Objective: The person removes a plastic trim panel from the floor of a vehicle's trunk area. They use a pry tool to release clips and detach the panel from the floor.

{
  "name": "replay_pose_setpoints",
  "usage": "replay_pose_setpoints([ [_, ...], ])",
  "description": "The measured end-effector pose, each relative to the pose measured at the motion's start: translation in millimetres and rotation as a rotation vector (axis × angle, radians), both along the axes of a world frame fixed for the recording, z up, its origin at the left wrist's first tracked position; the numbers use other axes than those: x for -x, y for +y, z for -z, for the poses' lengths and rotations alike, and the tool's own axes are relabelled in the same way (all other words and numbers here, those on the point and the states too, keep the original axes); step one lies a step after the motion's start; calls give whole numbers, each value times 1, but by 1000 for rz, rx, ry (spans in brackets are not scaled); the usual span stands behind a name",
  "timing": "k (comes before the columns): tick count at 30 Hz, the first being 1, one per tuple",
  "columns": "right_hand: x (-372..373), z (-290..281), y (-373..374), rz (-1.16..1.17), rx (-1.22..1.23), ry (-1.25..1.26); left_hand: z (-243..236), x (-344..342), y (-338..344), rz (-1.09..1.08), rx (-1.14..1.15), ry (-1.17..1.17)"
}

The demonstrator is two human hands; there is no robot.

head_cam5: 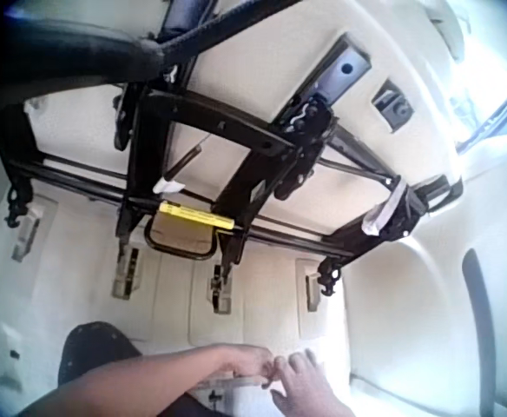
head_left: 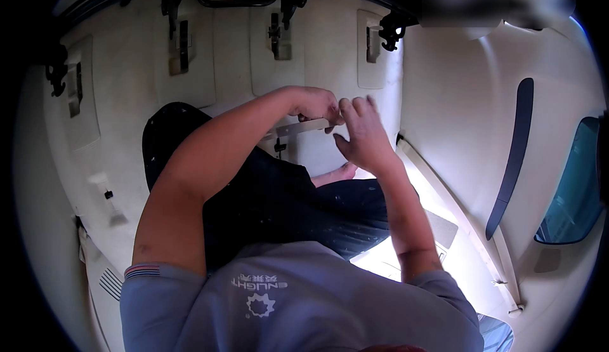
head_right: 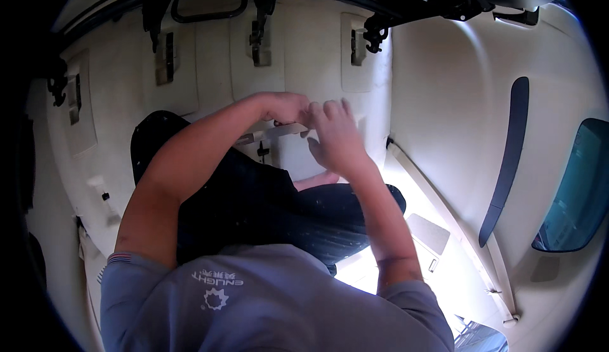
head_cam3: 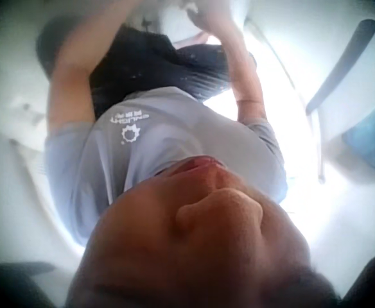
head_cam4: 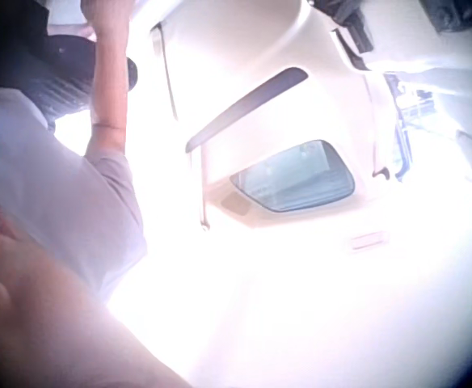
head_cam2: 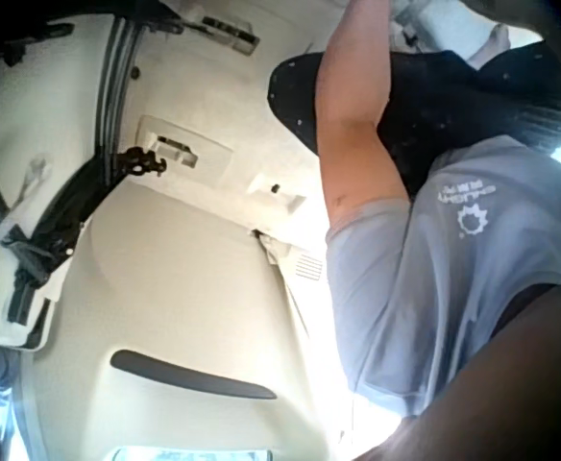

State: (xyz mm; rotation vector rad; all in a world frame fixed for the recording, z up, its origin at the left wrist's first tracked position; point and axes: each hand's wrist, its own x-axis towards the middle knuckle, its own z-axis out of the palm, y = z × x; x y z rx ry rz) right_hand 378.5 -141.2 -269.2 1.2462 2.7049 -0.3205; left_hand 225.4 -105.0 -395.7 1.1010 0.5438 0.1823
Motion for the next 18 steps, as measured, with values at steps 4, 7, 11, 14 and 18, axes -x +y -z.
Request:
replay_pose_setpoints([
  [4, -17, 17, 10, -94, 234, -147, -6, 1, -4, 21, 213, -110],
  [7, -30, 12, 23, 17, 383, -240, -6, 7, 0, -97, 289, -182],
  [11, -78, 6, 59, 207, 273, -324, -1, 7, 26, -520, 104, 223],
  [14, -124, 21, 94, 265, 161, -314, 56, 2, 39, -782, -91, 498],
  [18, -135, 16, 142, 326, 80, -599, 29, 10, 32, -647, -2, 418],
])
